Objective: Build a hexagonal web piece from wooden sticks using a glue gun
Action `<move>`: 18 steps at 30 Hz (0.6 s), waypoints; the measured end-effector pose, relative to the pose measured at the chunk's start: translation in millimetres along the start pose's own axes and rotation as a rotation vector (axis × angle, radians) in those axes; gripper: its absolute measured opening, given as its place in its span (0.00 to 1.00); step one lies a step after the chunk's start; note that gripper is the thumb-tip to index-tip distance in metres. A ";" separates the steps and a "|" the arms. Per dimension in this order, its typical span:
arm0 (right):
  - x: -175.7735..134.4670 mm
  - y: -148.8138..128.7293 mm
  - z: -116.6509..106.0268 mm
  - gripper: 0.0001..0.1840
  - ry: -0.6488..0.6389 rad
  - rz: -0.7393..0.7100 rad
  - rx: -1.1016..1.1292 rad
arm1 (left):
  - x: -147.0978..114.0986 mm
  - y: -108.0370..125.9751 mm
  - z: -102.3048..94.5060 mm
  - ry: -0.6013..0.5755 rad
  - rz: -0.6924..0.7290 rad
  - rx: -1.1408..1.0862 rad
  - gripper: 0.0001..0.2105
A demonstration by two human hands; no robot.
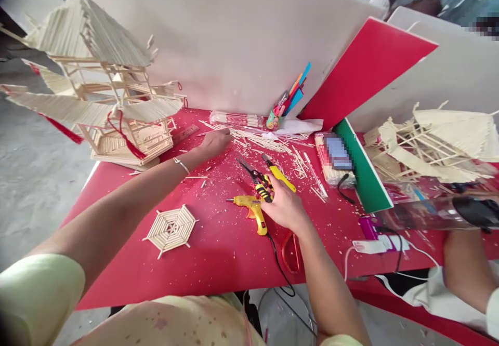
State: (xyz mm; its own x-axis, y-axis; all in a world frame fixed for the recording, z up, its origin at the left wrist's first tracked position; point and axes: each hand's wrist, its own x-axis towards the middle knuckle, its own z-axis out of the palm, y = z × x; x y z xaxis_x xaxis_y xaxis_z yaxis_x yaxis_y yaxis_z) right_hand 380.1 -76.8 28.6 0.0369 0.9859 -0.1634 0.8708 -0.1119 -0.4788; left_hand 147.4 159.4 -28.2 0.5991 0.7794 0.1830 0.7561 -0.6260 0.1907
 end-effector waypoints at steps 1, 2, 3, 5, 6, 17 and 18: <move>-3.6 4.5 -3.0 0.43 -0.004 0.017 -0.003 | 14.5 0.0 3.9 -0.015 -0.002 0.003 0.16; -6.3 8.5 -5.9 0.43 -0.005 0.030 -0.007 | 26.6 -0.5 7.4 -0.032 -0.002 0.005 0.15; -7.9 12.1 -8.5 0.42 -0.005 0.041 -0.010 | 36.4 -1.4 10.4 -0.051 0.004 0.007 0.15; -6.5 17.9 -12.2 0.42 0.002 0.063 -0.028 | 49.2 -3.7 14.6 -0.087 0.032 0.011 0.14; -3.2 20.1 -12.9 0.42 0.006 0.068 -0.045 | 52.8 -4.8 15.7 -0.101 0.051 0.013 0.14; 75.4 12.4 19.6 0.43 -0.012 0.017 -0.417 | -9.3 28.2 -47.3 0.435 0.191 -0.447 0.13; 76.9 6.8 19.8 0.45 0.037 -0.020 -0.405 | -27.7 34.2 -60.2 0.476 0.213 -0.568 0.12</move>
State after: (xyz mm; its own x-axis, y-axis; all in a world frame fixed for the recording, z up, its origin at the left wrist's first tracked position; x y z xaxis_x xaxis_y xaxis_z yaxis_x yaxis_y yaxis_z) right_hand 379.2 -4.2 -4.3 0.0290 0.9920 -0.1229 0.9939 -0.0417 -0.1016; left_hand 140.9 115.0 31.3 0.4419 0.6265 0.6420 0.3086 -0.7782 0.5470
